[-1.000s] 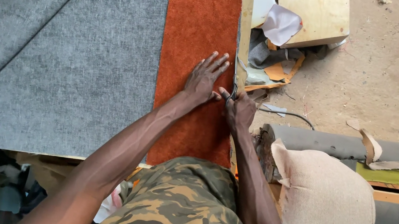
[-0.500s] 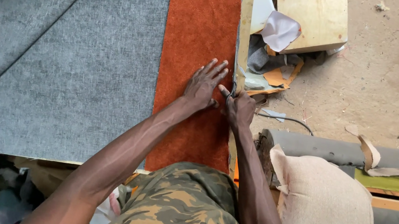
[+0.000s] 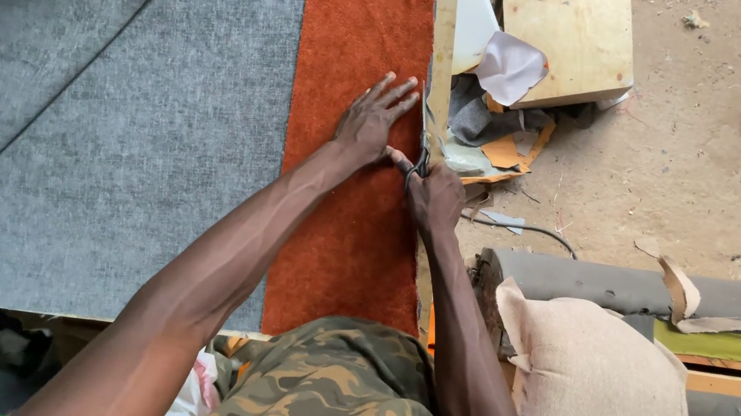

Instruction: The person cuts a large piece of light gray fabric on a wooden board using scissors. They then place a piece of orange fabric on the board, smooth it out, and trim the edges with scissors.

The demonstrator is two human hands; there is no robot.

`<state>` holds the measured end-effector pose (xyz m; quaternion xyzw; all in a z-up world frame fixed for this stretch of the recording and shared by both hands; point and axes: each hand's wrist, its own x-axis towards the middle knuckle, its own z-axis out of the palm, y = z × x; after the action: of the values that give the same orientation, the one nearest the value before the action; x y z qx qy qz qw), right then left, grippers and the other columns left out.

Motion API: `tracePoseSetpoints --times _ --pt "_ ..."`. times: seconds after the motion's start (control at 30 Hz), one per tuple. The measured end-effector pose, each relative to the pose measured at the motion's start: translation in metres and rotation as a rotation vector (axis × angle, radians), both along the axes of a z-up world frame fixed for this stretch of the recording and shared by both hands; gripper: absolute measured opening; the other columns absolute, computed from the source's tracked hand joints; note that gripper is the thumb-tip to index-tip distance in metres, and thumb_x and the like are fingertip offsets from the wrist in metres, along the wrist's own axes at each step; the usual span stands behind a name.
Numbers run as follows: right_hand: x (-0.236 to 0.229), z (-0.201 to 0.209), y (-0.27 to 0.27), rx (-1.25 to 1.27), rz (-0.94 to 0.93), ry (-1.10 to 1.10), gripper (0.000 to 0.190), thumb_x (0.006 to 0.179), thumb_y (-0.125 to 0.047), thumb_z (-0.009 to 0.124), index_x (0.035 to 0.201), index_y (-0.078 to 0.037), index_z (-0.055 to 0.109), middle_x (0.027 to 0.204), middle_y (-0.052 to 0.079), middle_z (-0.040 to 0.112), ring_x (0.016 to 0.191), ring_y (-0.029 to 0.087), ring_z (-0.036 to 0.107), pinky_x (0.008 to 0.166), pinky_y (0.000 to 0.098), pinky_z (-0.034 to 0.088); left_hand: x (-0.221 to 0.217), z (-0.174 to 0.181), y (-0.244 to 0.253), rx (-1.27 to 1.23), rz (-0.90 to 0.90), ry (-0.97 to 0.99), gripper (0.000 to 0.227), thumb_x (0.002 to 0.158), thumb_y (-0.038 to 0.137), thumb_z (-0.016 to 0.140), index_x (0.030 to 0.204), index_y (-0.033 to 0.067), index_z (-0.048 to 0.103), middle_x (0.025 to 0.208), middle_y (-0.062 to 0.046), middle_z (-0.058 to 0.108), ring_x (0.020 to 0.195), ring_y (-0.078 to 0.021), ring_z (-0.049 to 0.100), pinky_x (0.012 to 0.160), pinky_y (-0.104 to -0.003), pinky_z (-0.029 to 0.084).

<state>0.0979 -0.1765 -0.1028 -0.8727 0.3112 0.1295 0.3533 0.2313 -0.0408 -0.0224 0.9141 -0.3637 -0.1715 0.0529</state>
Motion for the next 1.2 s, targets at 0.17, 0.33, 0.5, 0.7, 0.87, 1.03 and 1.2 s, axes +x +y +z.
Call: tracePoseSetpoints --times 0.17,0.33,0.5,0.7,0.87,1.03,1.2 --pt "-0.007 0.046 0.012 0.049 -0.051 -0.086 0.044 0.090 -0.052 0.071 0.085 -0.008 0.076 0.083 0.023 0.073 0.096 0.047 0.071 0.083 0.0577 0.056 0.000 0.002 0.000 0.046 0.014 0.035 0.119 0.060 0.062 0.092 0.160 0.0281 0.038 0.171 0.010 0.023 0.158 -0.0270 0.016 0.126 -0.047 0.036" --pt "0.007 0.073 0.007 0.026 -0.016 -0.031 0.046 0.089 -0.056 0.070 0.087 -0.011 0.076 0.085 0.022 0.075 0.098 0.046 0.072 0.086 0.0554 0.057 0.001 0.004 -0.005 0.096 0.016 0.026 0.108 0.071 0.038 0.094 0.162 0.0290 0.036 0.171 0.012 0.020 0.159 -0.0257 0.015 0.127 -0.045 0.034" --pt "0.022 0.061 0.010 0.044 -0.101 -0.036 0.047 0.087 -0.057 0.072 0.091 -0.010 0.076 0.086 0.023 0.074 0.101 0.046 0.071 0.087 0.0555 0.056 0.005 -0.020 -0.004 0.100 0.026 0.047 0.115 0.067 0.044 0.095 0.163 0.0308 0.032 0.172 0.013 0.016 0.159 -0.0256 0.012 0.128 -0.044 0.032" --pt "0.028 0.102 0.003 0.086 -0.089 0.006 0.052 0.084 -0.063 0.072 0.090 -0.012 0.076 0.088 0.023 0.074 0.102 0.046 0.070 0.088 0.0553 0.056 0.002 0.004 -0.006 0.078 0.055 0.089 0.114 0.066 0.047 0.094 0.162 0.0292 0.036 0.172 0.013 0.018 0.160 -0.0255 0.013 0.129 -0.044 0.030" --pt "0.045 0.042 -0.004 0.083 -0.071 -0.031 0.051 0.089 -0.058 0.069 0.092 -0.008 0.076 0.088 0.025 0.074 0.102 0.048 0.070 0.089 0.0565 0.056 0.001 0.002 -0.004 0.063 0.042 0.090 0.114 0.067 0.047 0.094 0.162 0.0293 0.034 0.172 0.011 0.019 0.159 -0.0261 0.013 0.128 -0.046 0.030" --pt "0.043 0.040 -0.002 0.082 -0.086 -0.064 0.049 0.089 -0.059 0.070 0.087 -0.011 0.077 0.084 0.023 0.074 0.099 0.047 0.071 0.087 0.0554 0.056 0.014 -0.033 -0.003 0.059 0.031 0.078 0.114 0.065 0.041 0.096 0.161 0.0285 0.037 0.171 0.010 0.022 0.159 -0.0267 0.016 0.127 -0.046 0.034" --pt "0.041 0.066 -0.002 0.129 -0.072 -0.089 0.048 0.090 -0.057 0.070 0.089 -0.009 0.077 0.086 0.024 0.074 0.100 0.049 0.070 0.087 0.0584 0.054 0.058 -0.017 -0.017 -0.105 0.026 -0.101 0.107 0.064 0.037 0.098 0.156 0.0195 0.046 0.165 0.002 0.035 0.150 -0.0318 0.034 0.113 -0.047 0.052"
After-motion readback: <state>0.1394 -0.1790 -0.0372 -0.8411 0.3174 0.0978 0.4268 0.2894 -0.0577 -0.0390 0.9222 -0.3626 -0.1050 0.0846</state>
